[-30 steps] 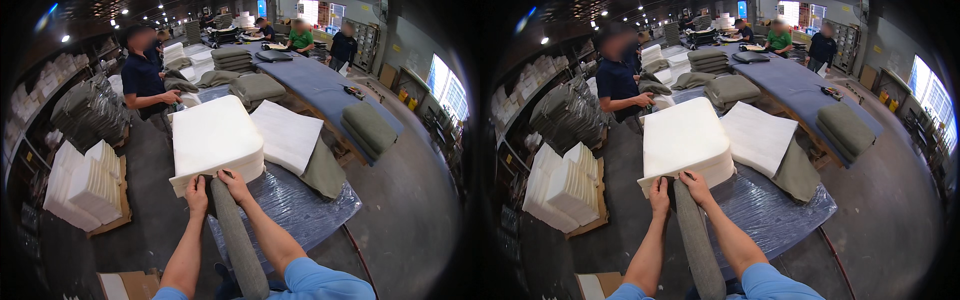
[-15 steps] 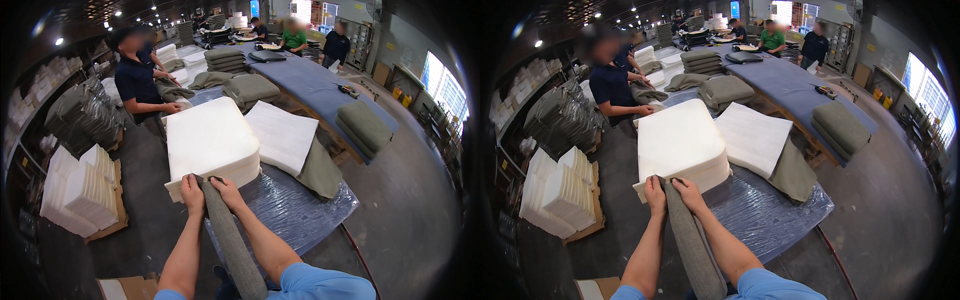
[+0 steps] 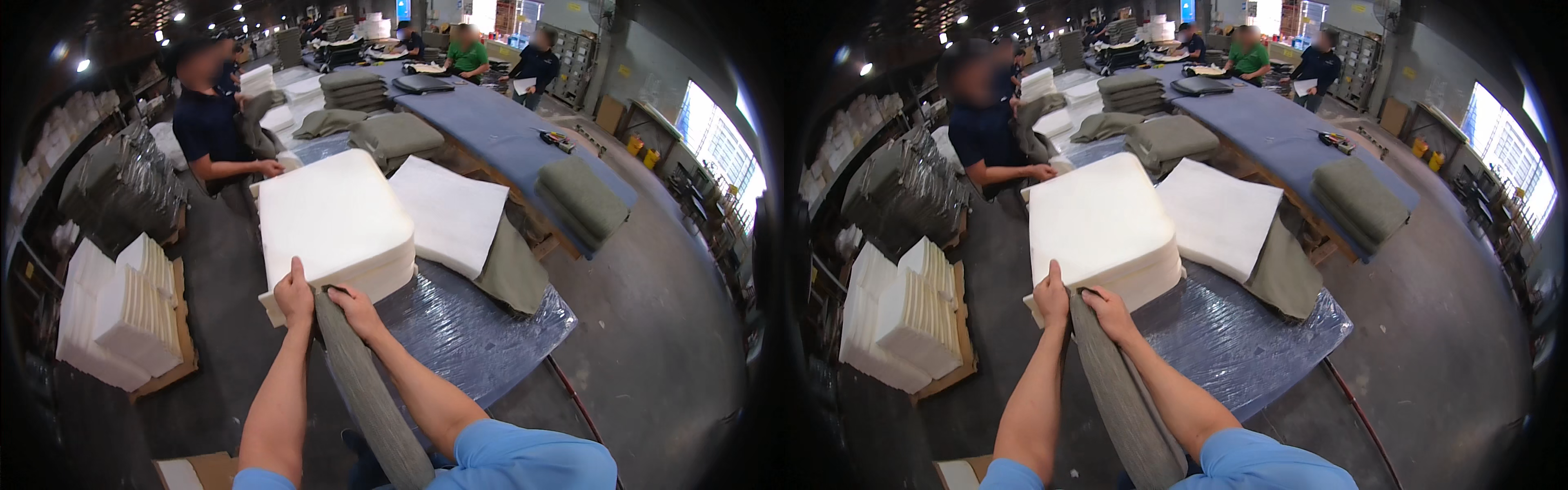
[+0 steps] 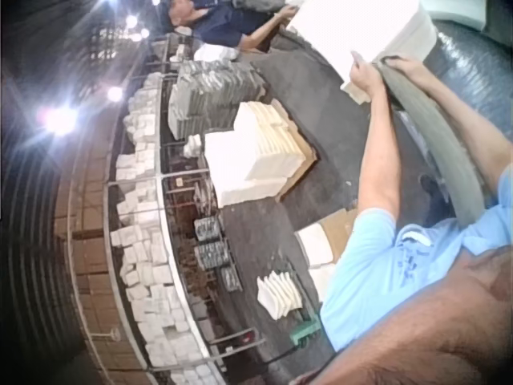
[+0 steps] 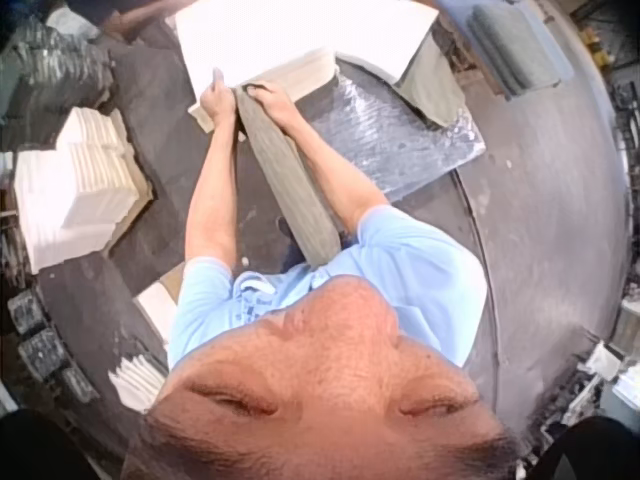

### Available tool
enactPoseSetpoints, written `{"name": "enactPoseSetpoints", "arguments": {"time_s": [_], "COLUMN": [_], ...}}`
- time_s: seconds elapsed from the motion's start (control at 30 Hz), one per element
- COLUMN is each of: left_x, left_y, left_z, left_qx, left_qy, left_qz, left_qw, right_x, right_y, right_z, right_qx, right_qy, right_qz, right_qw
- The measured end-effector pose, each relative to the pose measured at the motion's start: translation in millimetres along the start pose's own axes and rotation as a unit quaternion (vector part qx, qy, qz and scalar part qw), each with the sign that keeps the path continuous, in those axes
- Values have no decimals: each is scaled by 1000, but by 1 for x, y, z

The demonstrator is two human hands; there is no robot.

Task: The person inserts rectangular foam pieces into green fabric covers one at a time, aligns edges, and places the finished cushions on a nearby table. The person repeats this process with multiple foam pieces and covers throughout the clip.

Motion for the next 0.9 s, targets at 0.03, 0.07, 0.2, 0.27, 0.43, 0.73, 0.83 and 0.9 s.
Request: {"name": "enactPoseSetpoints", "arguments": {"time_s": [0.03, 0.07, 0.2, 0.27, 0.43, 0.73, 0.83, 0.9], "left_x": [4, 2, 14, 14, 9, 19, -2, -27], "left_y": [2, 1, 2, 3, 11, 12, 13, 5], "left_z": [1, -3, 8, 14, 7, 18, 25, 24], "left_qx": [15, 41, 111, 122, 105, -15, -252, -306], "left_qy": [-3, 20, 29, 29, 15, 116, 246, 284], "left_qz": [-7, 3, -19, -30, -42, 6, 137, 189], "left_qw": [1000, 999, 993, 992, 993, 993, 926, 889], "right_x": [4, 5, 8, 4, -6, -10, -10, -9], "right_y": [0, -9, -20, -16, -7, 0, 3, 15], "right_z": [0, 1, -14, -20, -25, -28, -13, -12], "right_qx": [-13, -25, 47, 11, -21, 16, -98, -192], "right_qy": [-13, -27, -24, -46, -77, -35, -76, -120], "right_qz": [3, -5, -13, 16, 15, -7, 87, 234], "right_qw": [1000, 999, 999, 999, 997, 999, 988, 946]}}
Point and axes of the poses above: each hand's wrist, its own x-axis towards the middle knuckle, its own z-axis out of the back of the hand, y = z × x, the point moved 3 cm from there along x, towards the middle knuckle, and after that the axes turned 5 degrees about -z, right-handed, at the moved point
